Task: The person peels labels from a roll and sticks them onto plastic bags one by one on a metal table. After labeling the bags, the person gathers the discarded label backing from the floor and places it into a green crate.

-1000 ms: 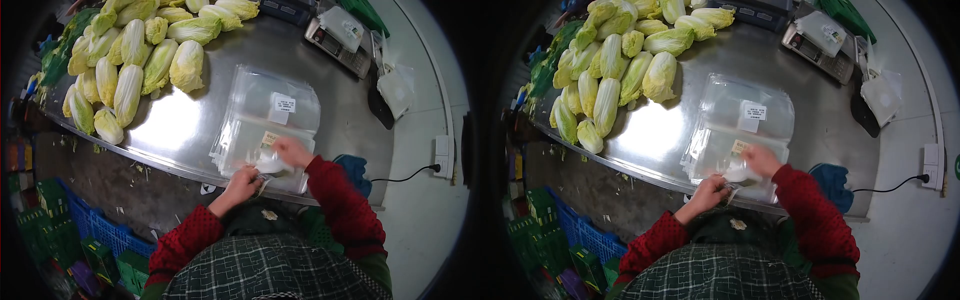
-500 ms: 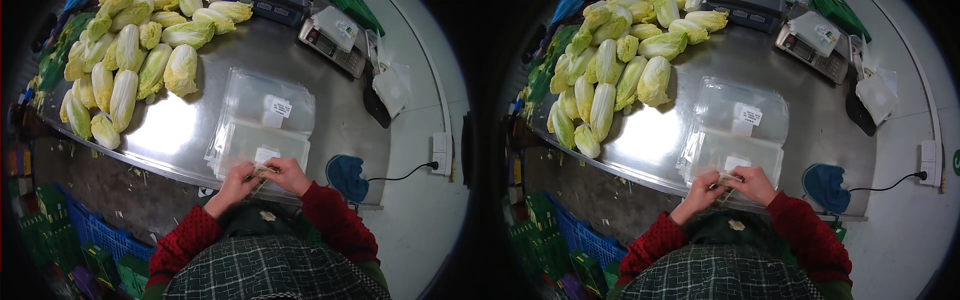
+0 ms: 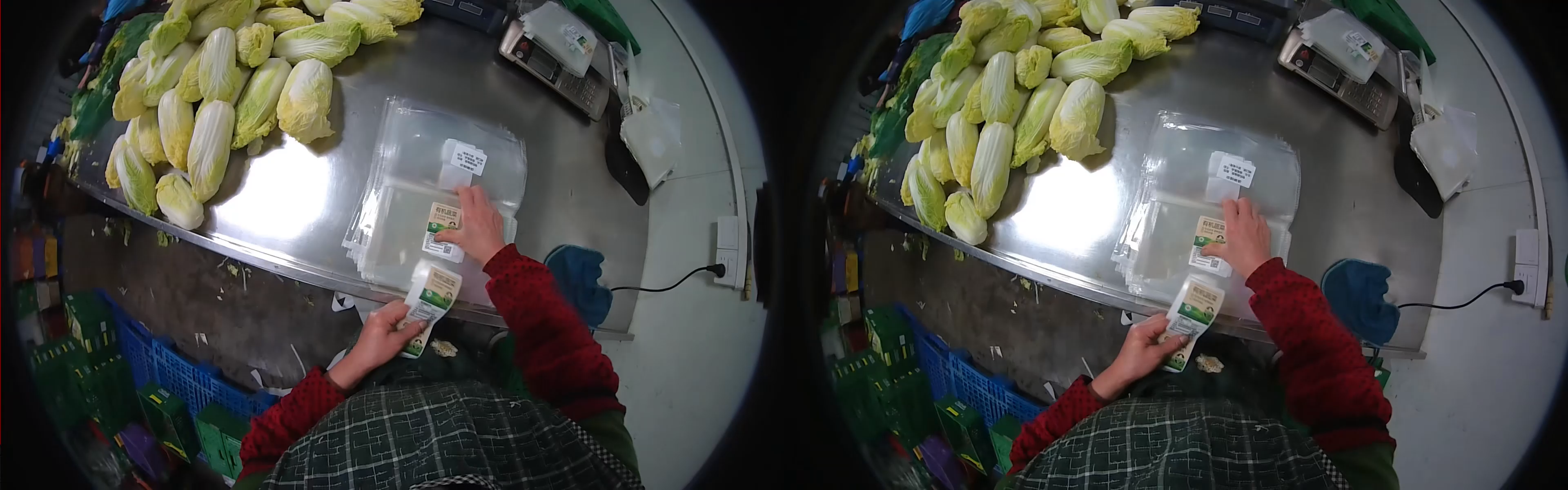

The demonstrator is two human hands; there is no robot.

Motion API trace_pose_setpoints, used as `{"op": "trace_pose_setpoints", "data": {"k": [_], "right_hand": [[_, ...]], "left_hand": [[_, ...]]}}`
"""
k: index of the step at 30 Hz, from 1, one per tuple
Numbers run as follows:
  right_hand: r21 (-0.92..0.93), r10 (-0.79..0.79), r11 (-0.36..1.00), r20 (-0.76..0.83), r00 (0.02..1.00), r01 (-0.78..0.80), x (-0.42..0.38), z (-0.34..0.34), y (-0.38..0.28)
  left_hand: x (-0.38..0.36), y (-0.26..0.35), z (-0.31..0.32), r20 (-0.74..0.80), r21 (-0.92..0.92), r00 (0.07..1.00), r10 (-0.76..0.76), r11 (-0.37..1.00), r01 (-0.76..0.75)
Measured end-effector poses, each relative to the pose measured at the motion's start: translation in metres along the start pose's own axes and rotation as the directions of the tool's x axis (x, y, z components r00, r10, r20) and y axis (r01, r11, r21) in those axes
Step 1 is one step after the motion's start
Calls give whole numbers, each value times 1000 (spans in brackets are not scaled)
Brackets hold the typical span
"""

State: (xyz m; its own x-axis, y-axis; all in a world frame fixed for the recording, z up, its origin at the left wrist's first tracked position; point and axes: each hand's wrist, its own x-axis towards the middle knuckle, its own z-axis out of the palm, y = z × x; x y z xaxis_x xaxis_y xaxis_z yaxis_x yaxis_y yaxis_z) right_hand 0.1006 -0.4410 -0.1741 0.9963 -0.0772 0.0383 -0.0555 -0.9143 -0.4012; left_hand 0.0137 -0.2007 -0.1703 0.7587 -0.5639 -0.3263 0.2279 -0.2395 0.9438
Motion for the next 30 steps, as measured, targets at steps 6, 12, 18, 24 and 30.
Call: {"op": "trace_pose_setpoints", "data": {"k": [6,12,18,24,30], "right_hand": [[147,-261,960,156,953,239,-33,14,8],[522,64,841,166,984,-143,9,-2,39],[399,-157,911,101,982,105,3,-38,16],[645,-13,712,407,913,-278,-40,-34,-16],[652,64,743,158,985,-153,-31,-45,-18]], "left_hand": [[17,19,-11,264,63,964,24,997,-42],[64,-1,-2,33,187,983,181,965,-184],[70,-14,-2,-22,27,996,-87,996,88],[77,2,-5,-157,446,783,602,751,-487],[38,22,-11,-55,27,982,-180,983,182]]}}
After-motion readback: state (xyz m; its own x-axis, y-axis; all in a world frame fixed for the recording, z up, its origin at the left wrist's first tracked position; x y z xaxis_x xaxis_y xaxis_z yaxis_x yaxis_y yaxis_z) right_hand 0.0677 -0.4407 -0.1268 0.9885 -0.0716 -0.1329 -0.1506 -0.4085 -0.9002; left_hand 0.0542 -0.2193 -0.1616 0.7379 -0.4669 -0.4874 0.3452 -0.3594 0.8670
